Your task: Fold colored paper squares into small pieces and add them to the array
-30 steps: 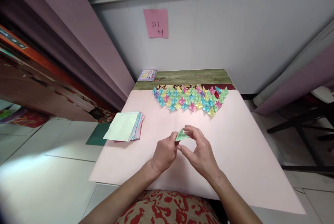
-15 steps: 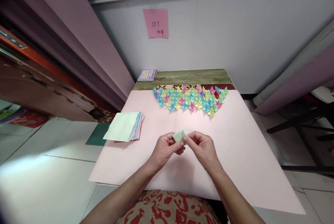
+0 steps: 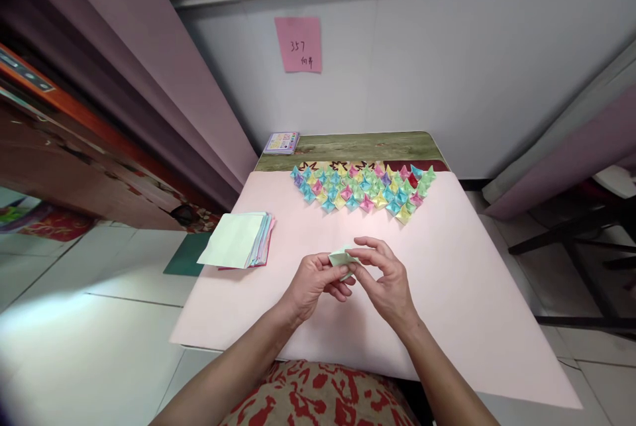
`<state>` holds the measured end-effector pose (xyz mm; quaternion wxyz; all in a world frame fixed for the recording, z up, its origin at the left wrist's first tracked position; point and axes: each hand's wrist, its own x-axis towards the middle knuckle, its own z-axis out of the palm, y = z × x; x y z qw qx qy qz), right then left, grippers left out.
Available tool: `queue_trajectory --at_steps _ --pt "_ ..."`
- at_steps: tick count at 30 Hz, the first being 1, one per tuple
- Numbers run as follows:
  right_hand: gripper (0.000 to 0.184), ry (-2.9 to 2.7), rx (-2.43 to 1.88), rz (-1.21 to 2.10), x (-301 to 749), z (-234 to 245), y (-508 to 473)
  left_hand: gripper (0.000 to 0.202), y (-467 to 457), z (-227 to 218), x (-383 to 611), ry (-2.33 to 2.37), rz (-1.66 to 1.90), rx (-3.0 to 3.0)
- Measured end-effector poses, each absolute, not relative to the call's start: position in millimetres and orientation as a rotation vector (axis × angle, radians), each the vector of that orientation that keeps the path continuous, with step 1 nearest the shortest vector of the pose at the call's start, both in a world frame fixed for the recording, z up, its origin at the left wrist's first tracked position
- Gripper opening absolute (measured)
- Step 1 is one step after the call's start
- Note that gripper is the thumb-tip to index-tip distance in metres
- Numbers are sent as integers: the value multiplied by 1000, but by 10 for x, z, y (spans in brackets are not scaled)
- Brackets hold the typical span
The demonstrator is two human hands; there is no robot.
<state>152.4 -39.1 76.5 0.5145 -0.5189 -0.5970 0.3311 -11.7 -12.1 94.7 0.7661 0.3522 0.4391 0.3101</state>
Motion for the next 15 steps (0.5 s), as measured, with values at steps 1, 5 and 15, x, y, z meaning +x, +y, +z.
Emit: queue_trajectory --at_steps 1,5,15 --pt "16 -1460 -1221 805 1532 770 -388 42 -117 961 -116 948 671 758" --pt "21 -1565 -1100 838 1569 797 -389 37 -104 1028 -132 912 709 711" --pt "12 -1512 -1262 699 1515 803 -399 35 -129 1014 -157 787 788 816"
